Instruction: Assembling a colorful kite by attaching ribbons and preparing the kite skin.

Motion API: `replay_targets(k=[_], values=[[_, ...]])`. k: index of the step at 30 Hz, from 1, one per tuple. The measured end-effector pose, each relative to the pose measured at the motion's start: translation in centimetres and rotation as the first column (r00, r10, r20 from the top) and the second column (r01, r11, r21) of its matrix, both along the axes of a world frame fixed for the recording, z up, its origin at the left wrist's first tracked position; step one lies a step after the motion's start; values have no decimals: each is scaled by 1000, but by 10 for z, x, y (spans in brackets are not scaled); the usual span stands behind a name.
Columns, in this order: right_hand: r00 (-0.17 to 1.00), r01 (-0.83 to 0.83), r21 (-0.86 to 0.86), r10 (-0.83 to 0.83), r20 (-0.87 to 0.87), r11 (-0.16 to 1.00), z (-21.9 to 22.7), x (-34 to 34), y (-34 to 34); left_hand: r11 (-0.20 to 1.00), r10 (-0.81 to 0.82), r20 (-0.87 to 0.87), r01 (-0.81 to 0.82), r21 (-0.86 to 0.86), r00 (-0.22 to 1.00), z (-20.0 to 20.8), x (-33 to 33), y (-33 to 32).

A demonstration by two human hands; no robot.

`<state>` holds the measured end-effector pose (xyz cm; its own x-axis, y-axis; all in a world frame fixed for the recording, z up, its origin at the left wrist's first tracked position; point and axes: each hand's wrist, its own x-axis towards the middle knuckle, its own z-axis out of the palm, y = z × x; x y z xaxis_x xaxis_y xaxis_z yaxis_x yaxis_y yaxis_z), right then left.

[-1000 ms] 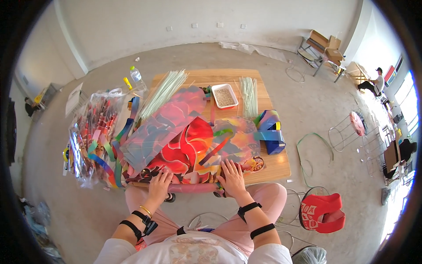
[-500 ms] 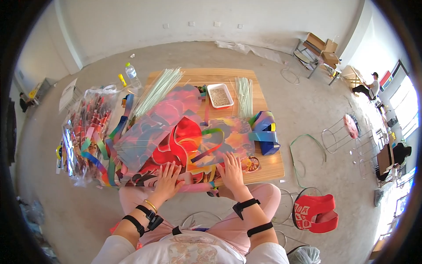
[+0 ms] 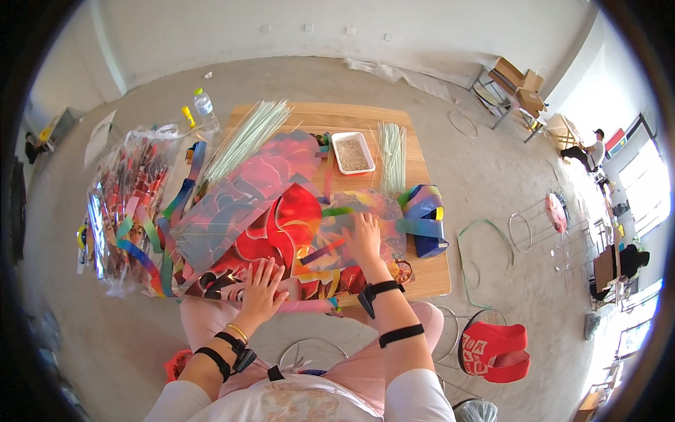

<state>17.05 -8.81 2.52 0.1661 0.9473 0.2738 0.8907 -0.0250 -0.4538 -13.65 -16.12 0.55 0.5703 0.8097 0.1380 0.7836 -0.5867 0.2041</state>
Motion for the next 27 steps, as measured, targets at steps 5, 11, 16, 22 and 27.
replay_targets(k=[5,11,16,22,27], values=[[1000,5,-17,-5,-22,1000,-8,-6,45,1000,12,9,-11,-27,1000,3,1,1],[997,78,-245,-71,40,966,-1,-35,79,999,22,32,-21,-41,999,2,-5,1],[955,210,-209,-155,253,955,-24,-43,103,999,21,28,-20,-43,999,5,0,2],[985,161,-117,-168,-51,980,-31,-28,127,999,19,46,-17,-50,999,8,2,5],[966,126,-42,-132,-221,991,1,7,126,997,26,56,-22,-68,998,4,-2,3]])
